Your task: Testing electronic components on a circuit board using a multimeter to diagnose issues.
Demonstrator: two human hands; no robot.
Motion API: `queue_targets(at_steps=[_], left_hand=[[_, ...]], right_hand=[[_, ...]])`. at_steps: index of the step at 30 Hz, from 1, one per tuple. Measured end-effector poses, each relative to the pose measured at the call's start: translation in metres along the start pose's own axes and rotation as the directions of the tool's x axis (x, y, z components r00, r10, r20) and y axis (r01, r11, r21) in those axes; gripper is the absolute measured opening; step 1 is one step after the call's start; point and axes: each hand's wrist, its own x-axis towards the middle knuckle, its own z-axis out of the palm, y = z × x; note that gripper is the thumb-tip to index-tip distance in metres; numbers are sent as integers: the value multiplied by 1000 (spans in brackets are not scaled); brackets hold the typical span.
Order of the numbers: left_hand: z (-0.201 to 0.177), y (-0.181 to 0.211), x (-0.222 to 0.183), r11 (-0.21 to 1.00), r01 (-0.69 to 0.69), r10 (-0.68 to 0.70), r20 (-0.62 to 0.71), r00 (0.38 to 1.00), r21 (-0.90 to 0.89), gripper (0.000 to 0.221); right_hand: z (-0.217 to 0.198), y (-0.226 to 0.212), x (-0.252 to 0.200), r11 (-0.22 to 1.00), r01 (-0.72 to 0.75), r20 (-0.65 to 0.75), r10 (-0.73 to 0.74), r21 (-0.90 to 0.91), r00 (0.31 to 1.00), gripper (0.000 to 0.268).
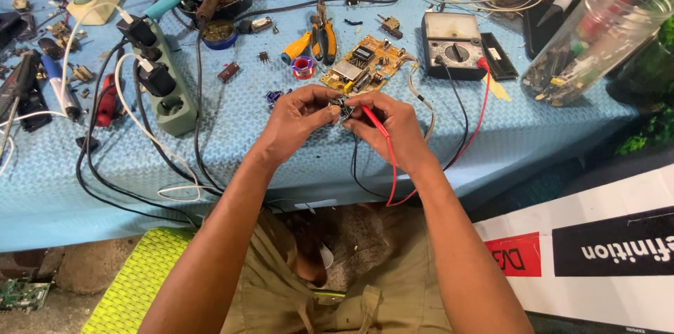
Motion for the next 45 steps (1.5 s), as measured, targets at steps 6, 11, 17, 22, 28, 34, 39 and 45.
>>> queue_targets(at_steps=[6,11,17,22,28,34,39,45], left_hand=[[0,8,-2,999,-5,5,11,1000,36,30],[0,10,-4,998,17,-18,1,1000,59,30],[3,30,-4,990,124,-122,-21,992,66,39],[4,30,-1,988,139,-136,-53,989,67,39],[2,23,1,988,153,-154,-42,987,-18,29],[4,13,0,987,149,-152,-60,987,-54,26],[1,13,1,991,115,-110,-71,991,70,28],[2,13,0,987,108,-98,-84,992,123,26]], right_hand=[[2,-3,2,999,-35,-11,35,-21,999,29],[3,-6,2,998,-29,-22,27,-59,999,28],[1,-13,3,999,-17,-16,17,-44,1000,31],[2,-19,5,998,-40,-72,37,-44,997,31],[3,-8,2,997,36,-157,-47,-72,986,30],[5,-7,-3,956,242,-190,-272,-166,943,25],[11,-8,-5,937,294,-225,-332,-187,916,19],[12,-7,-4,919,330,-210,-374,-215,904,14]])
